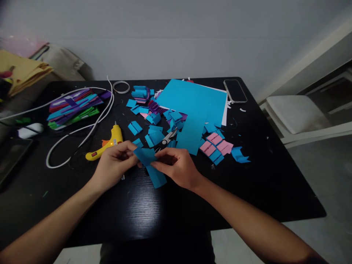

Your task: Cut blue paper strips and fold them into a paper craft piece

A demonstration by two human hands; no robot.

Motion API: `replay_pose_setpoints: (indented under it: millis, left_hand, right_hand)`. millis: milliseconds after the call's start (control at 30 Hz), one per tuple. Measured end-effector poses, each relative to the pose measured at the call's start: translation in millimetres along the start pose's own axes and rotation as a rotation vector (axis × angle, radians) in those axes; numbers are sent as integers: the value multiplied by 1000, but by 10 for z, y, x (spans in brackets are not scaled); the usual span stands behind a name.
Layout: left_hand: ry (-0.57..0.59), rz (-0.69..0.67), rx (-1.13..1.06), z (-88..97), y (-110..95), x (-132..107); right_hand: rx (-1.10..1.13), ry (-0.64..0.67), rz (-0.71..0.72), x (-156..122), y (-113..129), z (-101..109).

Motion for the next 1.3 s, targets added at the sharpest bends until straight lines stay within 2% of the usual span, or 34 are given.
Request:
replay_pose_setpoints:
  millis: [167, 367, 467, 600, 800, 933, 1100, 1233, 1300]
  left_hand:
    - [8, -78, 84, 2, -1, -31]
    - [14, -232, 301, -2, -73, -90]
    - [-8, -309, 440, -10, -148, -110]
    - [-27, -337, 501, -17, -175, -127]
    - [-186, -217, 573, 26, -83, -177]
    - [-165, -231, 632, 19, -115, -160]
    - [-59, -153, 495, 34, -109, -87]
    - [-96, -87, 439, 75, -72, -83]
    - [-162, -91, 447, 116, -68, -96]
  right_hand:
    - [-42, -31, 63, -1, 16, -1]
    - [-329, -166, 358, -92, 91, -5]
    - [-450, -180, 445, -139, 116, -23]
    - [-418, -174, 409, -124, 87, -7]
    - [-178, -96, 254, -29, 14, -1]
    - [-146, -95, 227, -16, 6, -6]
    - [-199, -108, 245, -25, 15, -18]
    - [-164, -97, 256, -18, 26, -21]
    - [-140, -104, 237, -14, 28, -13]
Point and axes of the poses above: each hand's wrist, its own x-axis towards the middle knuckle, its own z-axis out of the back of the hand, y = z × x, the point moved 4 cm from there along x, towards the middle knuckle, and after that the axes turned 15 degrees about y, right-handed, at the moved point
